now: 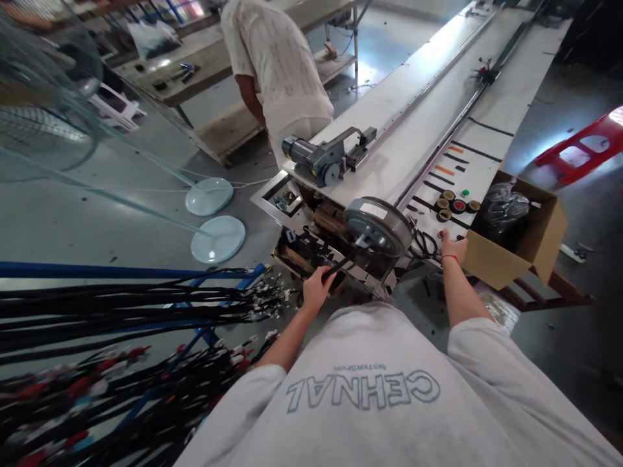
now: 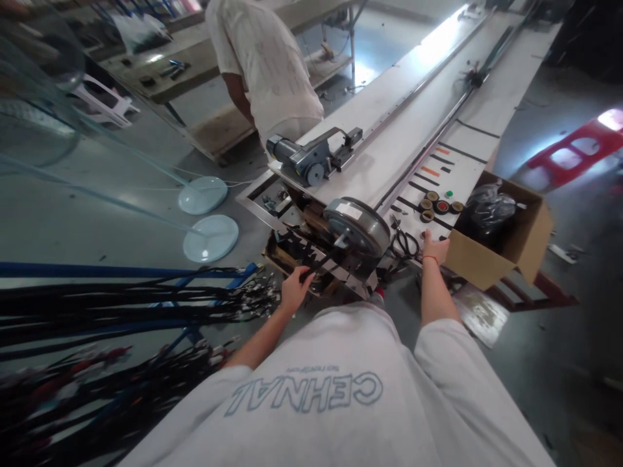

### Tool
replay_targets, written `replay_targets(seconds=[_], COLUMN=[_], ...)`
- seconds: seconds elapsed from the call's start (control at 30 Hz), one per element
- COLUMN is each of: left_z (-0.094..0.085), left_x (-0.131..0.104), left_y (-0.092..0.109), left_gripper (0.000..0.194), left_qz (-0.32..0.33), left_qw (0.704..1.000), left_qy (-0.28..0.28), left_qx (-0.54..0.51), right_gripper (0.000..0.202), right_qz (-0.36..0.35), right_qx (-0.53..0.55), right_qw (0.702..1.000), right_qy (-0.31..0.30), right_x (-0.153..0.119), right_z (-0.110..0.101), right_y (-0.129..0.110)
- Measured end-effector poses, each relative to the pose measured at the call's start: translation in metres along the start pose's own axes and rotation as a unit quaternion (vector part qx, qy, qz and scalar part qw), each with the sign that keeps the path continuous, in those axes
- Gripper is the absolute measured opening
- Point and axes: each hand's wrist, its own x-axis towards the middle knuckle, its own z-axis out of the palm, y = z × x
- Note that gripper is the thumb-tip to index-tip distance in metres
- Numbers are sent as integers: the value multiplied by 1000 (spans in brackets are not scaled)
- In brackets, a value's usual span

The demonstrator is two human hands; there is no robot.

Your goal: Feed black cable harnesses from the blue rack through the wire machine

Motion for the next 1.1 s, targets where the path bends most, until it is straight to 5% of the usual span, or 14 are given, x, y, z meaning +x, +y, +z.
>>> replay_targets(seconds=[0.13,0.23,0.3,0.37,0.43,0.5,0.6,0.77,0.87,1.0,1.1], left_z=[-15,-24,-30,-34,-34,-30,-18,-2,3,9,13], left_x=[8,13,15,15,13,8,2,0,-1,-6,-5], left_y=[18,27,32,40,50,59,67,68,68,66,63], left_gripper=[34,45,55,57,52,42,40,57,56,54,48], left_qz=[16,-39,-79,-88,-53,-15,-25,-159,-175,-161,-132], left_qw=[999,986,941,917,945,981,992,913,876,872,905], left_qy=[29,-140,-289,-346,-291,-179,-85,-161,-190,-183,-183], left_qx=[-2,-80,-154,-178,-136,-77,-91,-340,-407,-424,-361], right_gripper=[70,70,70,68,66,66,67,72,72,69,70], right_qz=[-11,-13,-13,-15,-16,-15,-18,-9,-7,-4,-5], right_qx=[-2,-9,-11,-13,-10,-5,-2,-5,-4,-8,-9], right_qw=[1000,1000,1000,1000,1000,1000,1000,1000,1000,1000,1000], right_qy=[-1,3,8,12,14,14,12,9,10,11,10], right_x=[4,6,7,7,6,6,6,4,2,2,3], right_z=[2,4,5,5,5,5,5,3,2,3,3], right_y=[2,2,1,1,0,0,0,0,-1,-1,-1])
